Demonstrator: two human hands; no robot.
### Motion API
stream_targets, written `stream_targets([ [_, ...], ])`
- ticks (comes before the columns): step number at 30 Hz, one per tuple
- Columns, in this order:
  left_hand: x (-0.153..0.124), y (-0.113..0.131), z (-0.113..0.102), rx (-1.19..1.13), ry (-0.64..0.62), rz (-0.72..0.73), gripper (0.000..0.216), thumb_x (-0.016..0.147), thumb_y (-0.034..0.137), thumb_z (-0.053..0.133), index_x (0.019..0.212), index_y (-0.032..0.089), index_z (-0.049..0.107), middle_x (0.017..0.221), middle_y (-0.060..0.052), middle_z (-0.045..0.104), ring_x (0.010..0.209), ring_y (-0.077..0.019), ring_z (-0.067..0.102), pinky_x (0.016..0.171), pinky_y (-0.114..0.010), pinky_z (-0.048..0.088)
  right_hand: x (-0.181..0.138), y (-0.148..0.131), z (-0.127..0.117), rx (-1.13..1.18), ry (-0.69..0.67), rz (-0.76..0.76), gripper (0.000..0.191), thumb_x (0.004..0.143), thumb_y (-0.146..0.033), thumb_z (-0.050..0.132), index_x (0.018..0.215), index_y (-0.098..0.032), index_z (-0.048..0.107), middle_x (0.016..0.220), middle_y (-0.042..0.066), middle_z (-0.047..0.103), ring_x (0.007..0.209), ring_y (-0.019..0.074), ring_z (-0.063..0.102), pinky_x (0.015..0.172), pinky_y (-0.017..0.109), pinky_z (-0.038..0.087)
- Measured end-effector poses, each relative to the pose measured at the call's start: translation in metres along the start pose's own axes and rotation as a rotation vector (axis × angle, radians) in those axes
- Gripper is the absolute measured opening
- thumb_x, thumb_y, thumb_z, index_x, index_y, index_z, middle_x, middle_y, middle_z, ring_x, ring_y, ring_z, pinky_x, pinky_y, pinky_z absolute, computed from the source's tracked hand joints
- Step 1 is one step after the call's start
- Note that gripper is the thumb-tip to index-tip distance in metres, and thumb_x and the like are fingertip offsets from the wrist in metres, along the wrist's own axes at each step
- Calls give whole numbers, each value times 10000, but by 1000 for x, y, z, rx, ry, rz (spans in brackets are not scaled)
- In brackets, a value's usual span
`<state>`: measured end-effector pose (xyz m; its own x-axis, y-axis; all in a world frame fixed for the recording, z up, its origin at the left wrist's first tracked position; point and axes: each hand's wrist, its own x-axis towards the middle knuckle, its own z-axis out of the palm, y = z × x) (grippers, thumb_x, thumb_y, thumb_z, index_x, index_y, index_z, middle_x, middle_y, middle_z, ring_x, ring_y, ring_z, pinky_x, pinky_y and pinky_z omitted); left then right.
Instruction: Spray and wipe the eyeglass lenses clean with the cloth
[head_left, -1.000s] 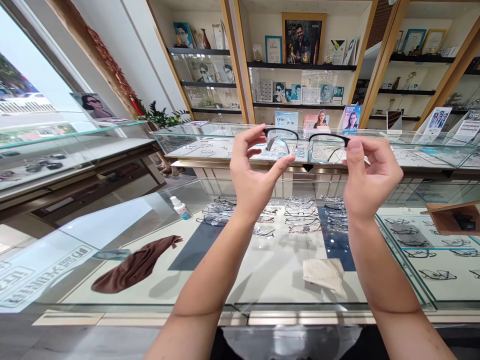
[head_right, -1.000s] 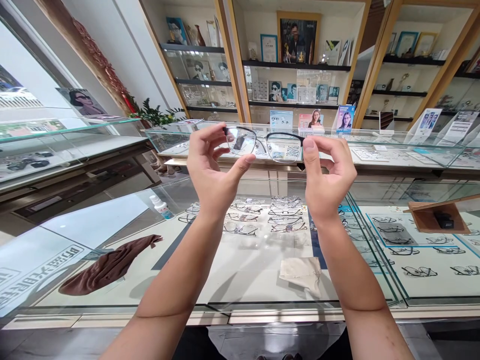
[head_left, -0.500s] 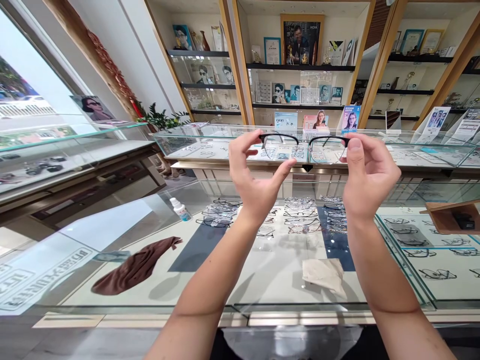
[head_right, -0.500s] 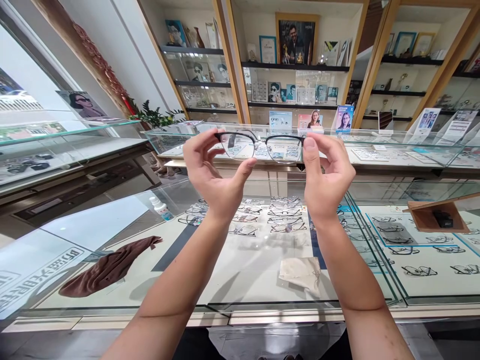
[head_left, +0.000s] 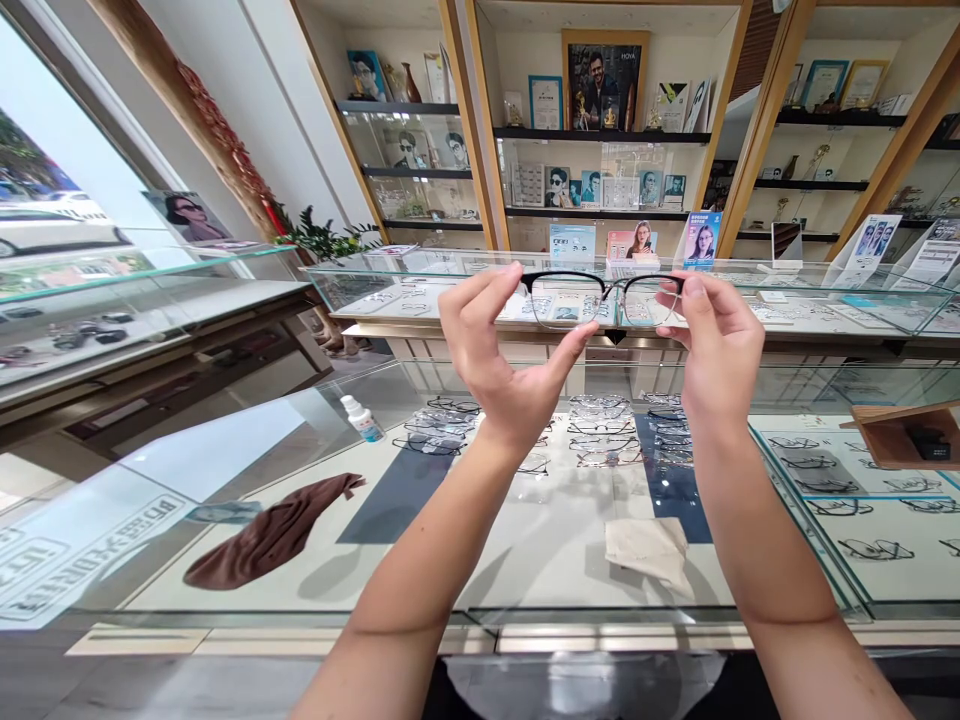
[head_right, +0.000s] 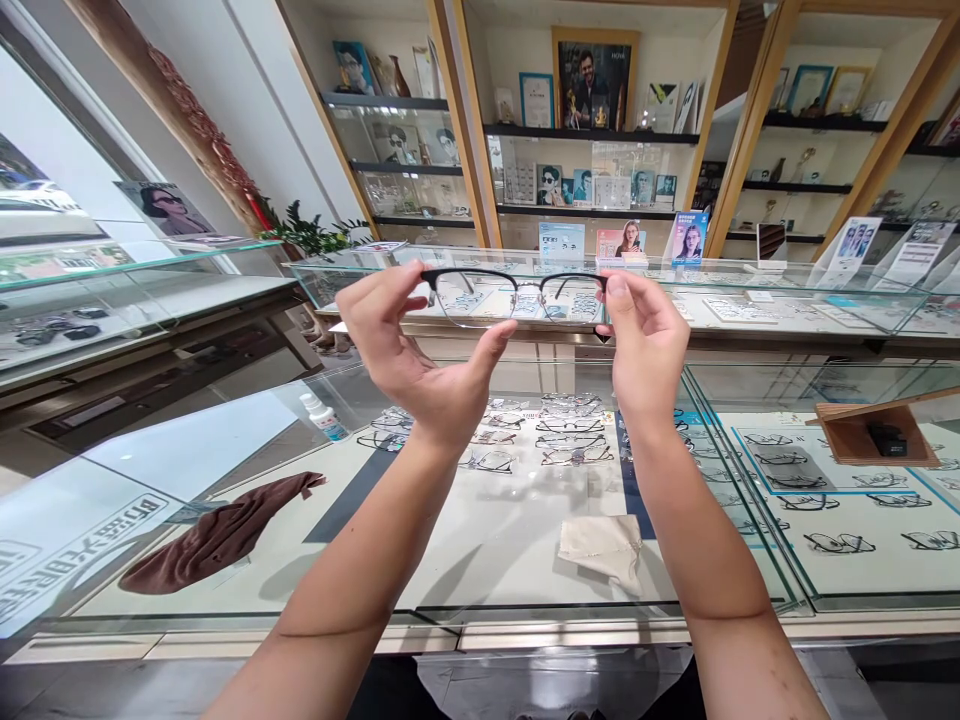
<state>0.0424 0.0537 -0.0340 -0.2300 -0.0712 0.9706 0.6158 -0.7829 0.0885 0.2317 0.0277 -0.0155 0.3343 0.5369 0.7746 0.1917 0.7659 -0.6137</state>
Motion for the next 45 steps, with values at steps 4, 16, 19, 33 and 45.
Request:
stream_targets([
  [4,0,-8,4,-49,1,10,699,814,696,779,1355,328,533,1271,-79,655,1235,-297,635,986,-528,563,-4,-9,4,-42,65,-104,270,1002,-518,620,1055,-288,750,1090,36,758,1017,195,749,743,329,656],
  [16,-1,-9,9,-101,-12,-40,731,827,737,734,1397,348,493,1343,-102,622,1280,-316,636,976,-512,568,-6,-18,7,-73,94,-180,251,1006,-501,607,1028,-294,749,1090,41,772,994,215,759,853,419,652],
  [19,-1,-8,8,-144,-27,-33,693,855,692,734,1407,347,497,1367,-100,615,1293,-310,631,983,-498,566,-7,-18,6,-84,73,-165,278,1015,-528,576,1048,-304,739,1091,39,769,965,209,756,811,408,651],
  [33,-5,-10,8,-211,-135,-185,705,820,627,809,1394,322,536,1369,-98,633,1325,-296,616,1091,-473,551,1,-1,-2,-15,-36,-33,285,1021,-508,560,1129,-282,696,1108,50,738,932,176,739,716,315,584],
  [45,1,-16,1,-298,-218,-248,806,776,659,836,1432,356,480,1368,-82,592,1323,-296,625,1044,-456,602,4,-5,-3,49,-87,35,249,992,-500,604,1038,-278,707,1024,30,735,959,179,730,760,325,575],
])
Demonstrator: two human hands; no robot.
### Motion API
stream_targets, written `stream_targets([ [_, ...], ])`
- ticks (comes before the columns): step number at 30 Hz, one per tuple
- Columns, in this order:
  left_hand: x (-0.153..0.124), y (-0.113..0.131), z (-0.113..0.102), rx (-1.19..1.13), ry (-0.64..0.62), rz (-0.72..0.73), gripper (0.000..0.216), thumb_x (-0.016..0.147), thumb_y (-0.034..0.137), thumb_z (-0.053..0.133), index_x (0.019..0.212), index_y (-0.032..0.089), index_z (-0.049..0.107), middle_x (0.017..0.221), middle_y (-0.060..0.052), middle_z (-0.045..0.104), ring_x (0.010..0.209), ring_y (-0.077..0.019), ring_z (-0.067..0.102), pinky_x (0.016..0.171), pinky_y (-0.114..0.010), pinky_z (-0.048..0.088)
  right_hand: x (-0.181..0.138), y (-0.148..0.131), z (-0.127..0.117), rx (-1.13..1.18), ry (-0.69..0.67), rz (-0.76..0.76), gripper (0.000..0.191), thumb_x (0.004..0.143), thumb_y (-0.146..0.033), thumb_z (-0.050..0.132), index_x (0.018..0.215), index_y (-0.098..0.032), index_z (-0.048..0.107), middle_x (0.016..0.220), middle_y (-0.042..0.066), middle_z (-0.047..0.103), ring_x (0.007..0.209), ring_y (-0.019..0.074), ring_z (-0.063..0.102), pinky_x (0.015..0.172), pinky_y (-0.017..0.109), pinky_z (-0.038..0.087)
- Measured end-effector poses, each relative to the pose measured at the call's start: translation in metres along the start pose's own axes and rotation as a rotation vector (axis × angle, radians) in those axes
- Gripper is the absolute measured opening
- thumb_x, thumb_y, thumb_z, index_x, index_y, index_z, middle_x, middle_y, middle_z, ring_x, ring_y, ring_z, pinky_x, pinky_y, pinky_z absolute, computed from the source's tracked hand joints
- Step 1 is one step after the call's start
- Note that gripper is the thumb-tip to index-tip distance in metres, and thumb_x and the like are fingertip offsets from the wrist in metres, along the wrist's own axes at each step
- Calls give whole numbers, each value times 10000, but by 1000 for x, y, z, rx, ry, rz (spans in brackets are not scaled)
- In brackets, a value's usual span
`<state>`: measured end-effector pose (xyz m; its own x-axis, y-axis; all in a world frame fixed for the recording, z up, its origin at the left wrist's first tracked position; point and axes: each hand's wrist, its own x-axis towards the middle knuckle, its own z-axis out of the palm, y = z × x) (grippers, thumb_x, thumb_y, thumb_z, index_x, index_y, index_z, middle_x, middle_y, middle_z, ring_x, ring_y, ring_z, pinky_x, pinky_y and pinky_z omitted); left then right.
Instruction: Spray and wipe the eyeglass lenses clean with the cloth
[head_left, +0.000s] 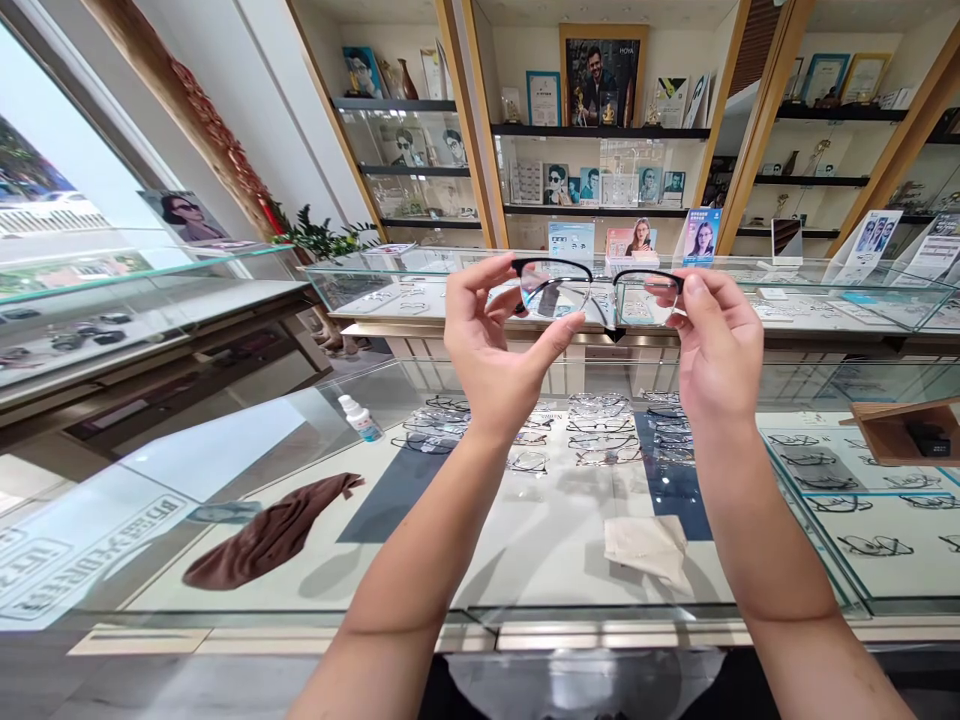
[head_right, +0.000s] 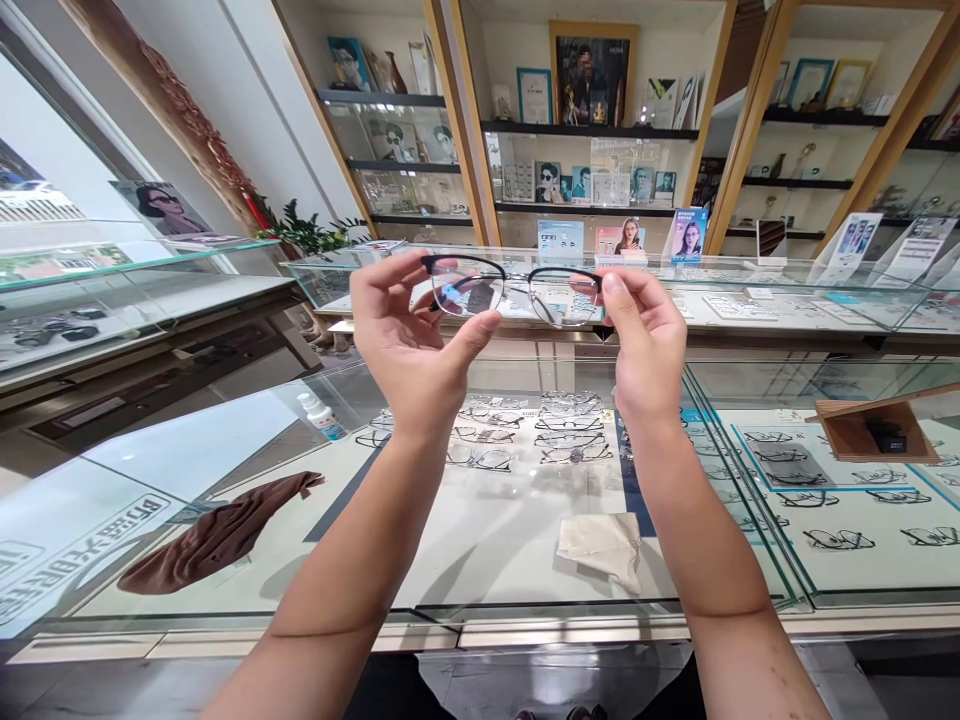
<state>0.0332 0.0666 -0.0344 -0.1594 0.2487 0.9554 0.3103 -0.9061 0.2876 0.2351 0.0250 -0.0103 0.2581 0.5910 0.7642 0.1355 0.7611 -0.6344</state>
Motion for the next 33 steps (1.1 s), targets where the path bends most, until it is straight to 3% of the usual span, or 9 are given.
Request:
stream_targets([
  [11,3,-5,-2,-71,-11,-67,792,833,672,776,1475,367,427,1333,-95,588,1350,-310,610,1112,-516,567,-1,7,3,73,-64,58,189,944,-450,673,992,-278,734,982,14,726,913,169,706,791,339,583],
  [17,5,15,-1,-269,69,-228,872,717,660,885,1420,317,501,1389,-86,574,1439,-337,521,1146,-476,518,-1,4,1,158,-101,139,136,913,-402,726,968,-282,760,946,-7,714,918,155,695,848,328,565],
  [22,8,13,-3,-494,30,-416,753,743,553,906,1358,295,558,1379,-78,598,1366,-299,587,1072,-412,549,4,14,-3,190,-196,143,261,949,-522,666,1065,-309,762,1033,4,738,1030,197,716,886,377,583],
  [28,6,8,3,-797,-174,-845,515,838,518,821,1228,229,647,1172,-88,712,1080,-231,737,795,-287,606,3,11,2,-22,-384,-113,402,881,-522,783,1251,-371,745,1291,7,713,1256,258,641,1069,486,544],
  [33,3,19,9,-909,-297,-1032,381,889,470,777,1123,193,659,989,-54,726,964,-216,775,723,-282,627,-3,4,6,-86,-357,-271,339,895,-537,775,1202,-395,768,1298,14,690,1315,284,620,1164,539,491],
])
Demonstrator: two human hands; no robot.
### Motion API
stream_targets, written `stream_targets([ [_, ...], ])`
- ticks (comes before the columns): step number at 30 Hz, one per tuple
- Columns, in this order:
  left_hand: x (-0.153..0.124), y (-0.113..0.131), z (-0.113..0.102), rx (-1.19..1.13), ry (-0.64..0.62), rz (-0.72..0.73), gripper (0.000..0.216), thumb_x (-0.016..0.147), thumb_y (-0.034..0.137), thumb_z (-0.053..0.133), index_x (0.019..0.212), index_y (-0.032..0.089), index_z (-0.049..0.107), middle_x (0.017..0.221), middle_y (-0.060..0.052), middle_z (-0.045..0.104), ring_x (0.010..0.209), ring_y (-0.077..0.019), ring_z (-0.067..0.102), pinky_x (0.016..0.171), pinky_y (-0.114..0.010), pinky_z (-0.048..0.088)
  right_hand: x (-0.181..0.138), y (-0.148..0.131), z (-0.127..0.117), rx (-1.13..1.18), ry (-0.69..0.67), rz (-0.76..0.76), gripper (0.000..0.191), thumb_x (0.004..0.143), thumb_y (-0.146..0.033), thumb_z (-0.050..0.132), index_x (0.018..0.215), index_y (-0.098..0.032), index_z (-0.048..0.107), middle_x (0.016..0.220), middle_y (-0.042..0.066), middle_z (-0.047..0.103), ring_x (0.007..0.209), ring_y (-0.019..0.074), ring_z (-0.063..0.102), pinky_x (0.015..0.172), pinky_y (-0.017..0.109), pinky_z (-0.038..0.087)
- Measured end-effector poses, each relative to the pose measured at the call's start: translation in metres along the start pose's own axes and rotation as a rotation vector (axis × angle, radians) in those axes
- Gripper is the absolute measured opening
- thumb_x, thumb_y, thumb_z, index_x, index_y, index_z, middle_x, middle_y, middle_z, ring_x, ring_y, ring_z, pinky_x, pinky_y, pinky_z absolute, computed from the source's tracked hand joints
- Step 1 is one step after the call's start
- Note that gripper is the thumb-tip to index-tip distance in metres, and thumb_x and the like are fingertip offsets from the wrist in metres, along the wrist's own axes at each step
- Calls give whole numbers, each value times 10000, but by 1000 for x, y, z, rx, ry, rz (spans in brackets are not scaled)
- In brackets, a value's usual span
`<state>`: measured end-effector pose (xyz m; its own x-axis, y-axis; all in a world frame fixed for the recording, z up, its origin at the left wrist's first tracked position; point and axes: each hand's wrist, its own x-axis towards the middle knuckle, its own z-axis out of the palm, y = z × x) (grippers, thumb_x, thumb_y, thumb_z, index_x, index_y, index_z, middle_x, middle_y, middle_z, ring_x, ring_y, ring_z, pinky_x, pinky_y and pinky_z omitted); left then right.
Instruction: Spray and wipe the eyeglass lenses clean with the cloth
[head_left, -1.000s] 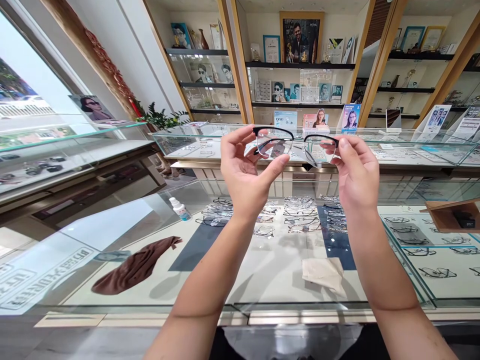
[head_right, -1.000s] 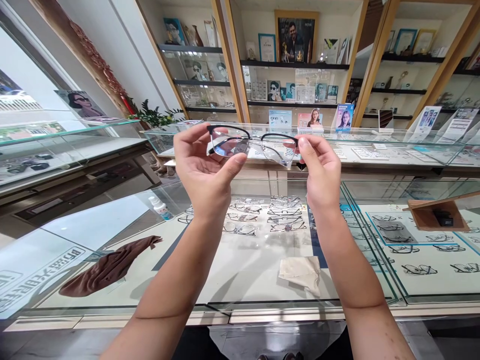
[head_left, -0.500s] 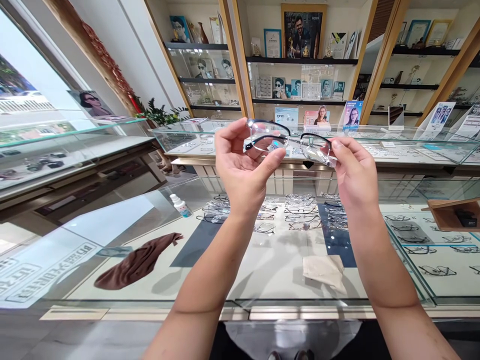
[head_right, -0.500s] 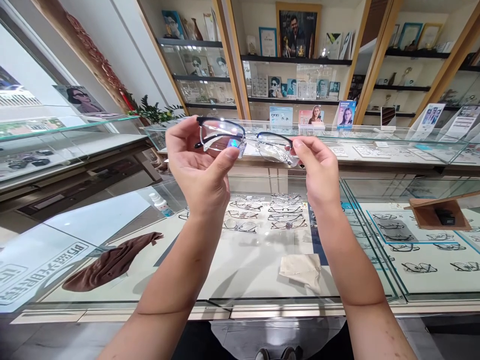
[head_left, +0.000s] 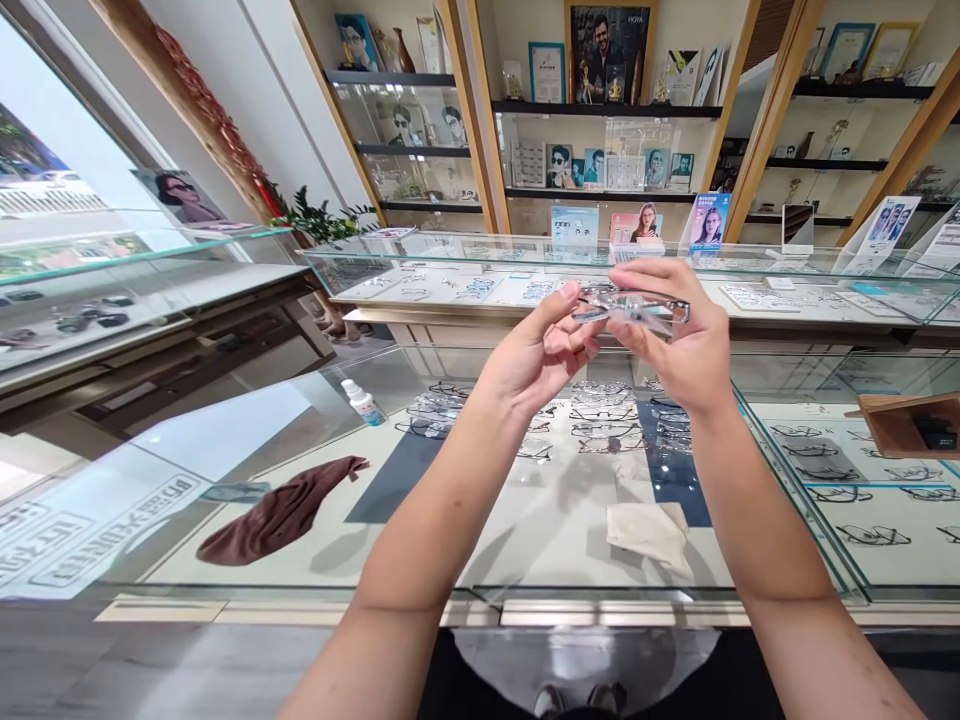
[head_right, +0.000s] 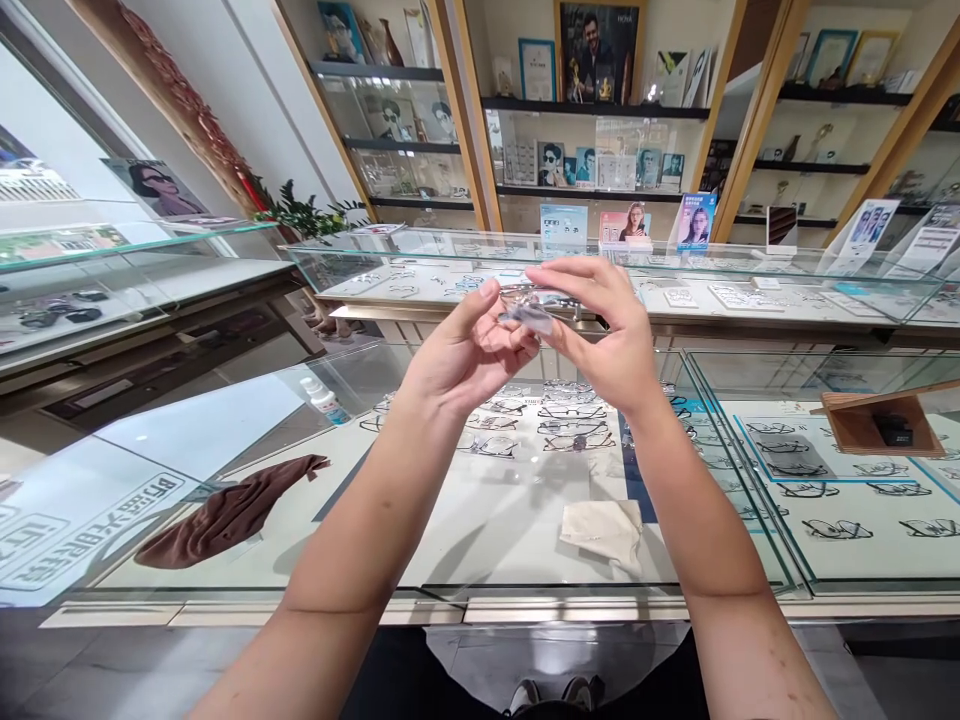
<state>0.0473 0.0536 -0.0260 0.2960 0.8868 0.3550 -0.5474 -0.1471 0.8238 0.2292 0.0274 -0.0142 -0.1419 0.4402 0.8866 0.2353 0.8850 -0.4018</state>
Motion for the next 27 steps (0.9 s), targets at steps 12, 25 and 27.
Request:
stream_targets([
  [12,-6,-4,5,114,7,-156,486,941,609,636,1030,134,685,1009,-121,723,1014,-257,768,664,-270,588,2,-1,0,-202,92,-60,241,968,-555,670,1043,-348,768,1144,27,704,1242,294,640,1124,588,495],
  [25,-121,-22,-194,1133,766,195,166,788,306,647,670,203,592,661,4,626,672,-150,560,727,-286,462,-13,63,30,-308,-278,380,110,790,-319,749,820,-238,681,965,45,747,1026,275,654,958,460,490],
  [27,-122,-27,-205,1176,834,162,179,817,310,604,673,207,577,674,1,627,681,-154,554,732,-286,453,-21,77,37,-368,-327,447,130,770,-330,759,800,-229,685,959,55,750,1035,291,642,962,459,475],
])
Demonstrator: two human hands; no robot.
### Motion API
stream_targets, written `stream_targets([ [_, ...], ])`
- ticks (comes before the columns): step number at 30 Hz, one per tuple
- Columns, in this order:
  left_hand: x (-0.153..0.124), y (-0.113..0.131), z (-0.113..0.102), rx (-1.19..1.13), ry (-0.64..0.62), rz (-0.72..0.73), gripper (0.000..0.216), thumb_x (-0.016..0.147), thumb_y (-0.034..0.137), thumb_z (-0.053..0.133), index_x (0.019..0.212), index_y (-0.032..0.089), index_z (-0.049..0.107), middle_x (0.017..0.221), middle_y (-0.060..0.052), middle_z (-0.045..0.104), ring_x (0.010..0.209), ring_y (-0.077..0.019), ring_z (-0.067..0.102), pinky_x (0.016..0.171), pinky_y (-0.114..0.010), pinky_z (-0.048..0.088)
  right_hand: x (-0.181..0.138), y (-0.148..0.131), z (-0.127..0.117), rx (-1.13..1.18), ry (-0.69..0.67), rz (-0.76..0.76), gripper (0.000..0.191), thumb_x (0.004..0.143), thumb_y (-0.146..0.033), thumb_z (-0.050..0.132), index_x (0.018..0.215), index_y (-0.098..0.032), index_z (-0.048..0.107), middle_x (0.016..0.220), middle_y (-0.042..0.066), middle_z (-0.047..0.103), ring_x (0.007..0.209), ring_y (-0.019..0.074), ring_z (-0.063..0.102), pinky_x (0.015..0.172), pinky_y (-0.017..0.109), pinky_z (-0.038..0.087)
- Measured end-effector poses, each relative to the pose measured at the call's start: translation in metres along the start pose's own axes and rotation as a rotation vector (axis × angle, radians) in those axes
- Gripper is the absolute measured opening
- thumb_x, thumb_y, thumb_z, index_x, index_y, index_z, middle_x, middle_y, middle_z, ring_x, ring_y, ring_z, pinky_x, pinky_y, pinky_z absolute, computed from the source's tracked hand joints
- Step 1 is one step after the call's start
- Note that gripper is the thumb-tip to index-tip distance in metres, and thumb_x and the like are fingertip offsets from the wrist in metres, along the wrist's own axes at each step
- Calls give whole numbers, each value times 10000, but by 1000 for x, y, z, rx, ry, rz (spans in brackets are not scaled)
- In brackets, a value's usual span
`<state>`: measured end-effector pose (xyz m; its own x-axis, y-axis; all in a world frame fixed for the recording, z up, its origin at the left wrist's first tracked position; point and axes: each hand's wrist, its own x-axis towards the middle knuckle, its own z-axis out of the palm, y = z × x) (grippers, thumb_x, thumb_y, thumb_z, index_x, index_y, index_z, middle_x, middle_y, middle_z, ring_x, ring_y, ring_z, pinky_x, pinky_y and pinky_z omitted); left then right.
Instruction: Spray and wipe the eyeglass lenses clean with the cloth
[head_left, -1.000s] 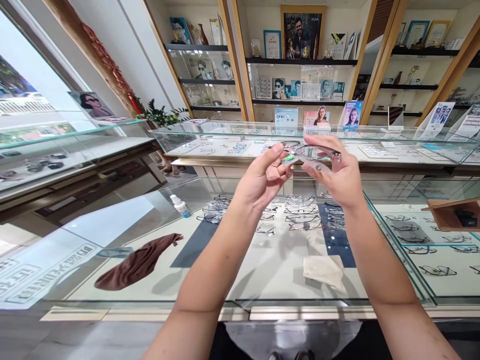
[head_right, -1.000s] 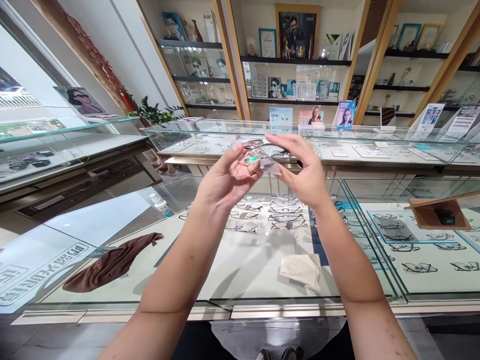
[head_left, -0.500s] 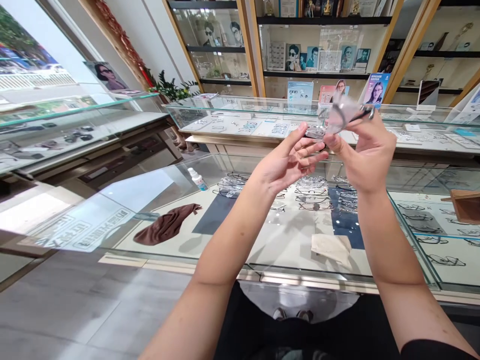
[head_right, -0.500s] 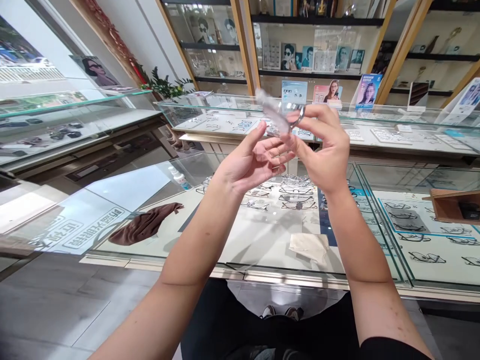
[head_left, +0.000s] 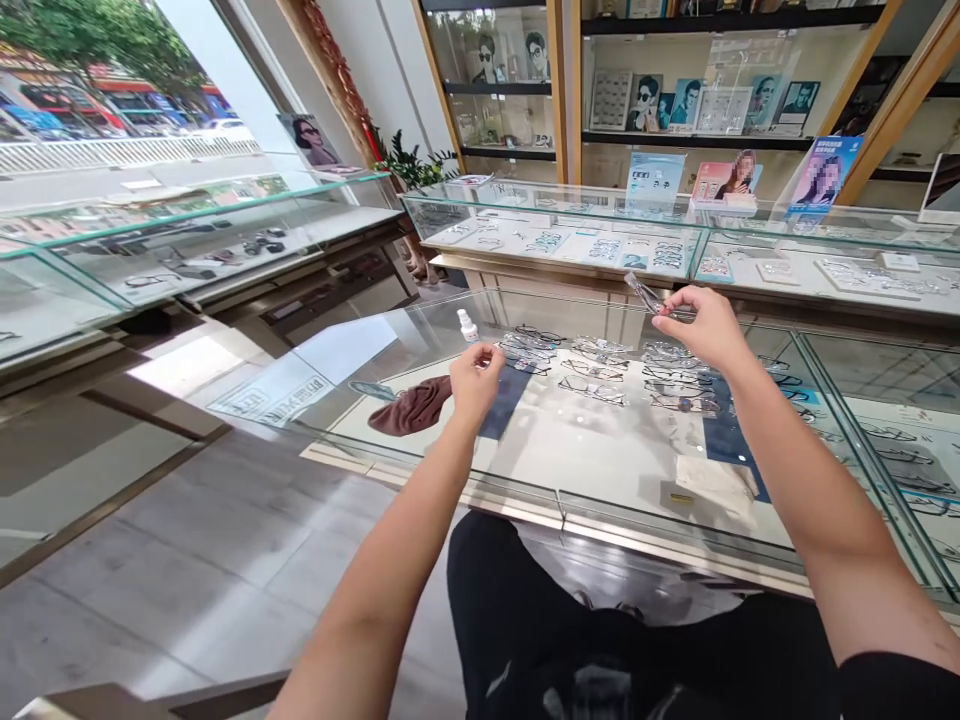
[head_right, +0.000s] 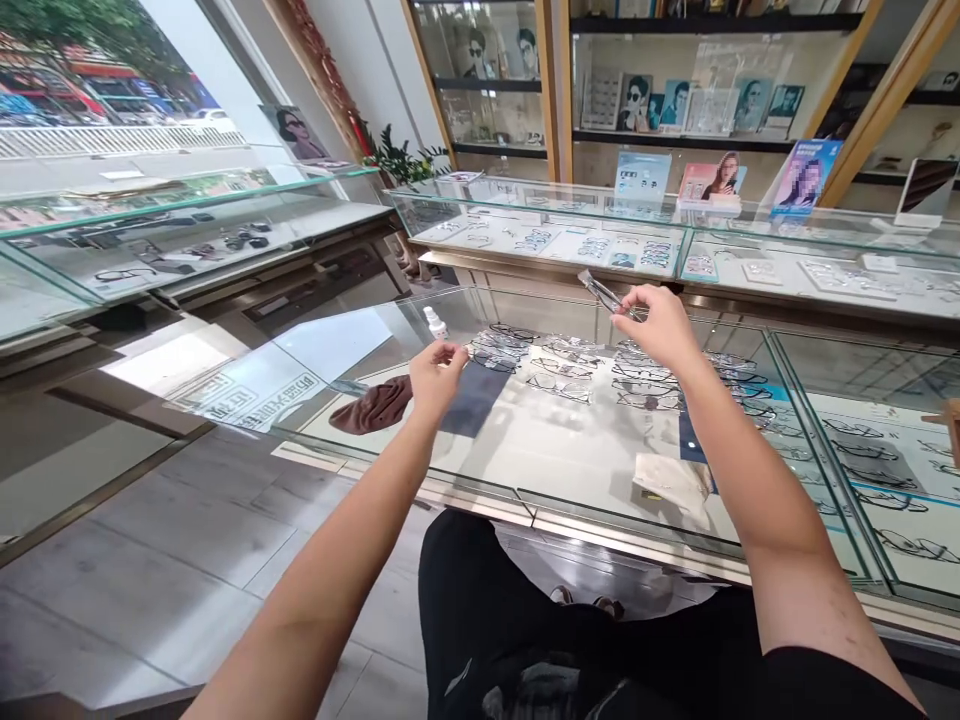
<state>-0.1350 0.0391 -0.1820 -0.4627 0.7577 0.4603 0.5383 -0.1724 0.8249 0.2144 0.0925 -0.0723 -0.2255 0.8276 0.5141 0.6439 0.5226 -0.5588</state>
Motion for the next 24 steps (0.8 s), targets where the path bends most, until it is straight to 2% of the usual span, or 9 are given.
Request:
stream_targets([
  [5,0,-4,18,13,-139,24,182,847,328,612,711,207,607,716,-8,665,717,-167,588,733,-287,454,16,22,28,-126,-114,180,170,797,-370,750,829,-207,715,1036,78,762,1011,275,651,896,390,466],
  [8,0,-5,22,80,-193,55,73,838,262,624,794,208,644,813,-33,711,826,-201,631,818,-314,472,37,30,49,-251,-238,230,168,829,-370,740,862,-205,724,1045,82,773,971,248,660,856,356,467],
  [9,0,-5,22,141,-210,74,59,839,240,622,850,204,667,879,-52,730,881,-222,642,858,-336,476,45,32,57,-281,-273,234,162,836,-366,739,862,-207,725,1028,80,776,960,241,661,859,352,468],
  [12,0,-6,21,371,-273,157,214,874,221,606,1050,193,724,1151,-122,737,1106,-305,623,990,-433,463,66,37,82,-345,-337,240,119,845,-333,741,832,-216,722,955,72,780,976,244,663,928,368,461],
  [15,-2,-6,24,509,-320,219,325,910,198,569,1183,209,745,1426,-142,643,1347,-377,500,1078,-529,420,80,40,105,-410,-396,263,82,831,-274,751,785,-218,713,916,73,781,1028,256,663,1005,396,438],
  [17,-4,-6,27,564,-330,230,370,909,167,558,1221,212,752,1534,-144,570,1434,-403,422,1105,-574,394,86,42,117,-444,-434,282,74,818,-248,759,769,-216,713,930,80,786,1064,263,665,1034,409,429],
  [20,-6,-8,31,618,-333,226,376,901,130,544,1195,194,769,1564,-165,538,1460,-419,392,1126,-603,372,90,44,129,-474,-476,296,54,811,-237,765,779,-215,727,976,89,793,1137,273,658,1066,415,419],
  [24,-4,-12,35,636,-337,222,338,911,125,528,1120,198,784,1513,-171,570,1448,-409,401,1130,-596,367,90,46,136,-482,-507,300,32,799,-236,774,795,-220,747,1039,91,800,1210,279,640,1097,412,407],
])
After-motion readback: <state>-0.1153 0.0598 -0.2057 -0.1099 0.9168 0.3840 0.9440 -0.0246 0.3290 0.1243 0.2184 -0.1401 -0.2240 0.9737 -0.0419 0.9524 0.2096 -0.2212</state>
